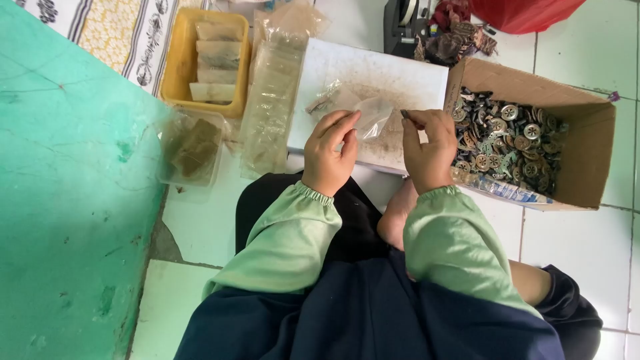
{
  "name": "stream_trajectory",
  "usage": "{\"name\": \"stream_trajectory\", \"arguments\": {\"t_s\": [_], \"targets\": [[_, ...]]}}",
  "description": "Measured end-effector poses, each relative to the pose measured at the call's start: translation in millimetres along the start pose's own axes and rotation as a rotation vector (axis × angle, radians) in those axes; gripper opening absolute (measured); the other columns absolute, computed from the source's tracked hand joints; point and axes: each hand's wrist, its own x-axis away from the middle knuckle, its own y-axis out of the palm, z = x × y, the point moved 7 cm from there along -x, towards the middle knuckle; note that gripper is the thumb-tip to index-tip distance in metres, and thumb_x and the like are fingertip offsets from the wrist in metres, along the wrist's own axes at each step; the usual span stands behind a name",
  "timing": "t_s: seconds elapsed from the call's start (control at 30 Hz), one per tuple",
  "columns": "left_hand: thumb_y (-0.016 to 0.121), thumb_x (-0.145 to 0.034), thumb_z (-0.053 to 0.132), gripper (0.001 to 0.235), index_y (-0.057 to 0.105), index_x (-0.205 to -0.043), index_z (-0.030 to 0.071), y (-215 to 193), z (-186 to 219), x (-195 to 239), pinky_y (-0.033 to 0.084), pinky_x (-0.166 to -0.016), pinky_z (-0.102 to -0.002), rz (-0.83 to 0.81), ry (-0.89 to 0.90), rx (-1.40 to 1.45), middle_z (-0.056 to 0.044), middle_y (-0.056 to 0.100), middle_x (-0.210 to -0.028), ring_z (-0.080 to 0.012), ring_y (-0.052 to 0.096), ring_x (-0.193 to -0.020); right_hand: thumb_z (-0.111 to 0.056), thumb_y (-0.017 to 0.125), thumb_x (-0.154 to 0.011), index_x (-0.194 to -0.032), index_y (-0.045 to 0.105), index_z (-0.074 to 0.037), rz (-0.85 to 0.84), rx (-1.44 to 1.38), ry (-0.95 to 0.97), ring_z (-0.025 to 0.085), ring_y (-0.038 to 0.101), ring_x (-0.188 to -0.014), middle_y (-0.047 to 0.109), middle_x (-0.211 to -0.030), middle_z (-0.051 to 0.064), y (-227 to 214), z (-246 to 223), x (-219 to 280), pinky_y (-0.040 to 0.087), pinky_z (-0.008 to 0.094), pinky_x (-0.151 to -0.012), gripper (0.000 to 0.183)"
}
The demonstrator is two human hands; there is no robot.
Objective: Sorting small metal components from a box and placing them into small plastic pouches on the floor.
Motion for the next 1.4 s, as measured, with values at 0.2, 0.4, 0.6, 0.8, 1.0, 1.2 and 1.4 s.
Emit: {"name": "stream_trajectory", "arguments": {"t_s": [0.2,0.4,0.6,0.8,1.0,1.2,1.4], "targets": [[0.065,-0.088,-0.010,0.033,0.072,-0.117,0.003,-2,31,-31,0.061,-0.060,-0.033,-0.094,0.019,-0.040,-0.013,0.070,-0.104,-0.0308,0.072,-0.081,-0.010,0.073,-0.100,-0.099,0.073,-0.013,-0.136,0.348,-0.480,0.032,0.052,-0.106,0.060,-0.113,0.008,-21,-121,-72,0.043,0.045,-0.088,0.004],[0.058,-0.090,-0.009,0.045,0.067,-0.130,0.009,1,23,-32,0.060,-0.088,-0.038,-0.248,-0.020,-0.171,-0.006,0.066,-0.124,-0.0249,0.070,-0.107,0.000,0.068,-0.093,-0.111,0.077,-0.015,-0.250,0.428,-0.436,0.039,0.051,-0.107,0.063,-0.125,0.015,-17,-124,-77,0.042,0.054,-0.088,0.025],[0.061,-0.097,-0.012,0.038,0.066,-0.131,0.005,-52,79,-57,0.063,-0.081,-0.030,-0.113,0.104,-0.146,-0.012,0.064,-0.127,-0.0218,0.070,-0.097,0.014,0.067,-0.100,-0.113,0.069,0.001,0.009,0.051,-0.278,0.033,0.057,-0.098,0.062,-0.112,0.018,-79,-124,-53,0.036,0.046,-0.088,0.018],[0.065,-0.087,-0.010,0.043,0.072,-0.124,0.009,-50,35,-57,0.061,-0.062,-0.028,-0.189,-0.037,-0.035,-0.008,0.070,-0.112,-0.0217,0.070,-0.079,-0.002,0.078,-0.091,-0.105,0.082,-0.015,-0.078,0.094,0.000,0.031,0.065,-0.087,0.072,-0.093,0.005,-39,19,17,0.052,0.043,-0.079,0.019],[0.065,-0.088,-0.012,0.046,0.072,-0.128,0.011,-77,48,-42,0.055,-0.058,-0.026,-0.069,-0.112,0.018,-0.009,0.069,-0.113,-0.0152,0.062,-0.070,-0.028,0.071,-0.099,-0.105,0.080,-0.025,-0.400,0.464,0.223,0.023,0.064,-0.094,0.071,-0.089,-0.004,6,80,51,0.047,0.044,-0.092,0.011],[0.064,-0.087,-0.016,0.049,0.073,-0.128,0.009,-70,46,-7,0.054,-0.064,-0.025,-0.043,-0.273,0.187,-0.011,0.071,-0.112,-0.0100,0.057,-0.071,-0.030,0.060,-0.095,-0.102,0.078,-0.022,-0.553,0.694,0.061,0.023,0.065,-0.097,0.068,-0.093,0.000,66,97,42,0.050,0.041,-0.090,0.021],[0.068,-0.087,-0.013,0.044,0.073,-0.127,0.006,-65,34,-12,0.057,-0.067,-0.026,-0.069,-0.245,0.148,-0.010,0.070,-0.115,-0.0129,0.063,-0.075,-0.017,0.050,-0.100,-0.115,0.069,-0.019,-0.744,0.786,-0.022,0.025,0.055,-0.108,0.057,-0.110,0.003,111,96,33,0.045,0.040,-0.089,0.024]]}}
